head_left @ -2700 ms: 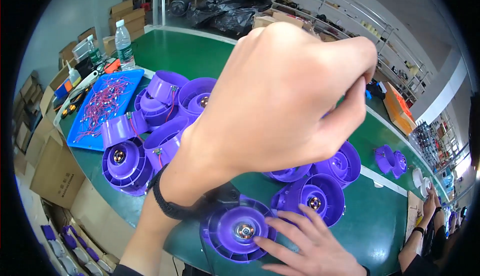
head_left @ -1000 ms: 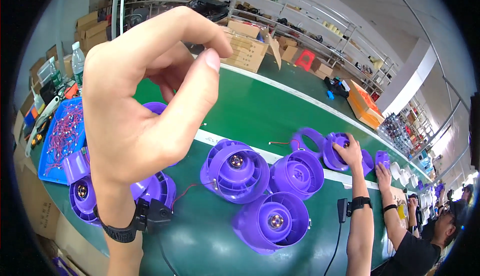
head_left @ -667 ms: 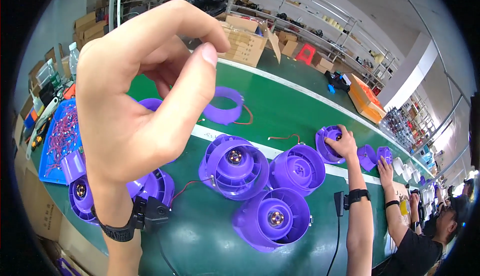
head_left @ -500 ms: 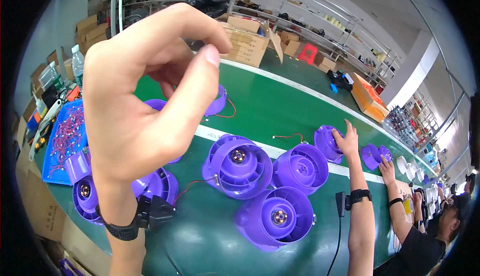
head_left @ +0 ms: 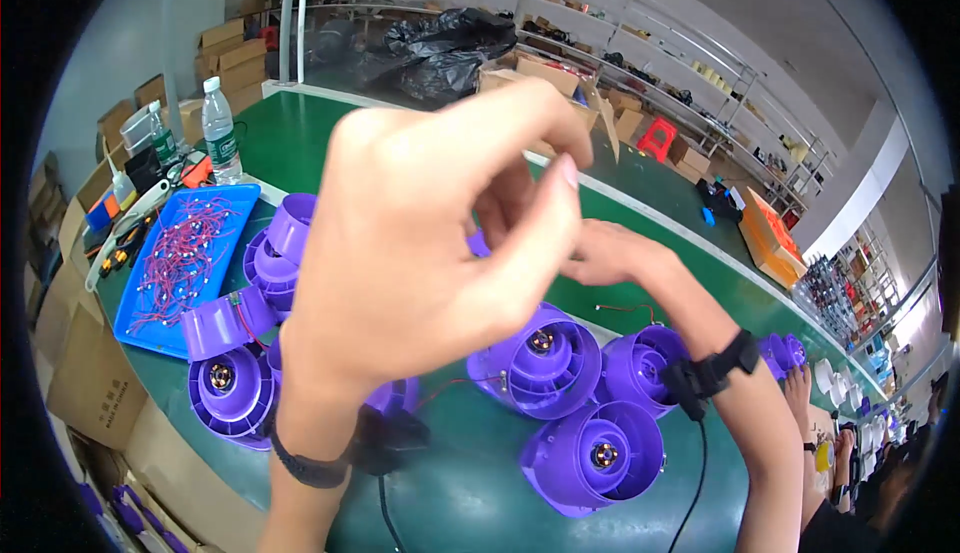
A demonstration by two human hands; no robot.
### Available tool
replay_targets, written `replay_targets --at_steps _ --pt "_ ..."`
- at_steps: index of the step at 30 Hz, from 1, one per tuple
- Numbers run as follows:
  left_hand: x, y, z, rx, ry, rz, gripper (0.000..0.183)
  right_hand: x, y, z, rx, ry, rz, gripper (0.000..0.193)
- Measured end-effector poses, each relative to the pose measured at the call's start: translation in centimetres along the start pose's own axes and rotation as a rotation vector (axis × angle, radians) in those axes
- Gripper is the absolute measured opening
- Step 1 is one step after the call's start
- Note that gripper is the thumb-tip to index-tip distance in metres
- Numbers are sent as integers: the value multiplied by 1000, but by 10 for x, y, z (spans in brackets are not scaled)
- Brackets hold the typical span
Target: Assembling white and purple plastic housing components on a manufacturing production line.
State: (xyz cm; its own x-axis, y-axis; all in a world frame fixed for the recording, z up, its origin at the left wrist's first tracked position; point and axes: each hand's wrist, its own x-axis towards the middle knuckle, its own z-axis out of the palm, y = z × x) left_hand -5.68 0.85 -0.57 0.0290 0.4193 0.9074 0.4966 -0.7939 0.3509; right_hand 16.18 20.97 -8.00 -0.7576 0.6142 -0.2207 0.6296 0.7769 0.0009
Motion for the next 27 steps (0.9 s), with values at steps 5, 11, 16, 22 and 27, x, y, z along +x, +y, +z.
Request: replay_targets --at_steps 5,11,16,22,27 --pt "2 1 5 74 -47 2 4 71 -7 20 458 80 -250 47" --pt "5 4 5 -5 -23 24 6 44 28 26 424 -106 74 45" --pt "5 3 7 -77 -6 29 9 3 66 45 434 -298 385 43" --pt "2 12 13 -39 -56 42 8 -70 70 20 326 -239 367 39" --pt "-3 16 33 -17 -188 29 7 -147 -12 -3 442 411 153 32"
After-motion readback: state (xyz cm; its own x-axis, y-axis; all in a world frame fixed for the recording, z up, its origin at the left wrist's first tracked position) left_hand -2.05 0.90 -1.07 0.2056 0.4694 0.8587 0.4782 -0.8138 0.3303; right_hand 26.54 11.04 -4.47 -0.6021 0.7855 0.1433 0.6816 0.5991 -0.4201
